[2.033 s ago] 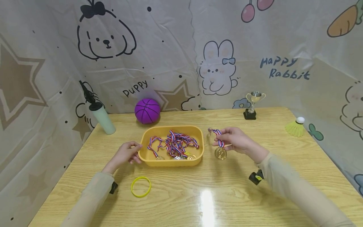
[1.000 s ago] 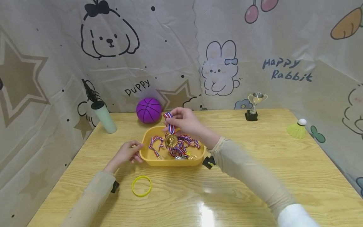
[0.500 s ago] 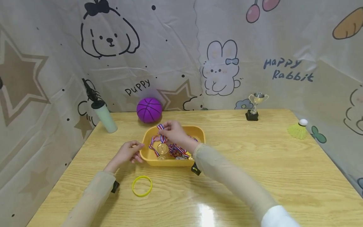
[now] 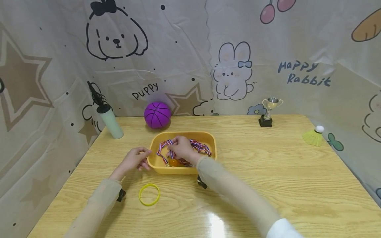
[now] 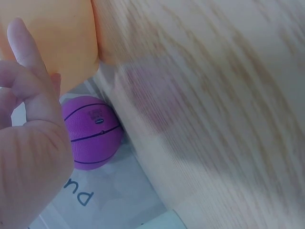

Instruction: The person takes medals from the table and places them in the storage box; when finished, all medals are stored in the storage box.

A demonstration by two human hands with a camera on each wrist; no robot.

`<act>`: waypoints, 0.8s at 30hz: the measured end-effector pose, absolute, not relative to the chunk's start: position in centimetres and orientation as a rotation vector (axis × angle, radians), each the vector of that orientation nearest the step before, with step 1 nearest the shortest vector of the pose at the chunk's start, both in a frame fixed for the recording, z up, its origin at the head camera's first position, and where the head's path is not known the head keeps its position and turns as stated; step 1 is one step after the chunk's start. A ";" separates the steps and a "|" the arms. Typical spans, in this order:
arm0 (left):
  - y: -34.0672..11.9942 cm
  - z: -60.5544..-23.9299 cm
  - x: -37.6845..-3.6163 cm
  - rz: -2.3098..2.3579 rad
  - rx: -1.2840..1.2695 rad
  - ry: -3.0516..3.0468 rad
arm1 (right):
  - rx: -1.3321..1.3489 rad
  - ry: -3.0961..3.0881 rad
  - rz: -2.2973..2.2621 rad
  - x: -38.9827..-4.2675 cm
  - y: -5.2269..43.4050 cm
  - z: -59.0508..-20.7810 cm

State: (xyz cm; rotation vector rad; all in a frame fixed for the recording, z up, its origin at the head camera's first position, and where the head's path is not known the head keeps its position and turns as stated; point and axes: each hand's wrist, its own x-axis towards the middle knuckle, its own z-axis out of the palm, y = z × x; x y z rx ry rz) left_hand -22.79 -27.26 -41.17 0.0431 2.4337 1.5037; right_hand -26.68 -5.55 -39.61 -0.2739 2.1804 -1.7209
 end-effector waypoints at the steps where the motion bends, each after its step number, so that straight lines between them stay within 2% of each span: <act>1: -27.3 -41.1 -22.8 1.506 0.034 2.434 | -0.265 2.186 -1.704 -26.7 -5.6 -39.7; 24: -27.2 -41.1 -22.8 1.511 0.049 2.432 | -0.343 2.376 -1.539 -26.4 -4.9 -39.9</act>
